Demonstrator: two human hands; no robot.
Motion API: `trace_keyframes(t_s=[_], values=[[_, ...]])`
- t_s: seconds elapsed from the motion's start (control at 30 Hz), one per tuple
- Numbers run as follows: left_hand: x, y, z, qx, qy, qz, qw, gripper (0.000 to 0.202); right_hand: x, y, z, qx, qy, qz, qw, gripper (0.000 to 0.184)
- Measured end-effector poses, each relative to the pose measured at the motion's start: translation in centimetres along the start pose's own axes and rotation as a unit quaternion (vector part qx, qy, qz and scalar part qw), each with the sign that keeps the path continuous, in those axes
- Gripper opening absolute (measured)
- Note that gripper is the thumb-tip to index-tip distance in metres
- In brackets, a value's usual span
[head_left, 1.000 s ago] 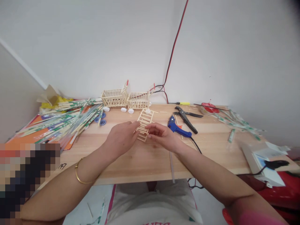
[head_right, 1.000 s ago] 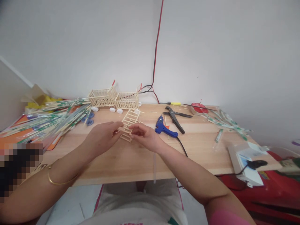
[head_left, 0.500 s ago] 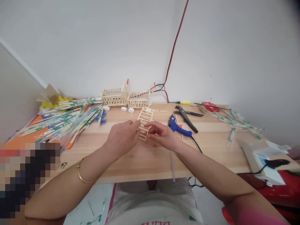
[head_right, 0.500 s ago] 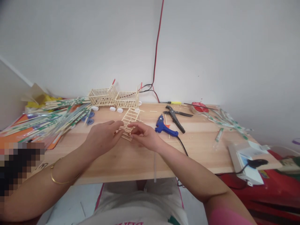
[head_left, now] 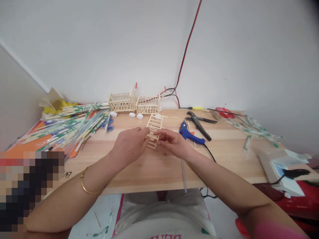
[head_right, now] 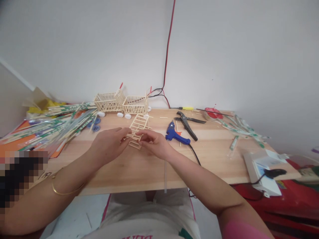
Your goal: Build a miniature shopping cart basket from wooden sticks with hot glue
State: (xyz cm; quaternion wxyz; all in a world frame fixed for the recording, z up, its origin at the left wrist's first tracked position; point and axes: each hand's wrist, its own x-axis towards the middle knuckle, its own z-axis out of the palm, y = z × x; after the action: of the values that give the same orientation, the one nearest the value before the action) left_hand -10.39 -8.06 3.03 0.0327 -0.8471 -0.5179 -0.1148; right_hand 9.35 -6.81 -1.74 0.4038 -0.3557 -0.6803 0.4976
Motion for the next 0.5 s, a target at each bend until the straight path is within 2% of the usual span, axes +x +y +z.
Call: trace_keyframes(t_s=[0.2,0.5], values=[[0.22,-0.57,-0.21,-0.036,-0.021,0.019,0.999,0.021,-0.01,0.14,-0.01,0.007,-0.003,-0.006,1.0,0.029],[0.32,-0.73,-0.14,-0.085,-0.015,0.013,0.996,0.025,-0.03,0.4,-0.21,0.0,-0.005,-0.009,1.0,0.029]])
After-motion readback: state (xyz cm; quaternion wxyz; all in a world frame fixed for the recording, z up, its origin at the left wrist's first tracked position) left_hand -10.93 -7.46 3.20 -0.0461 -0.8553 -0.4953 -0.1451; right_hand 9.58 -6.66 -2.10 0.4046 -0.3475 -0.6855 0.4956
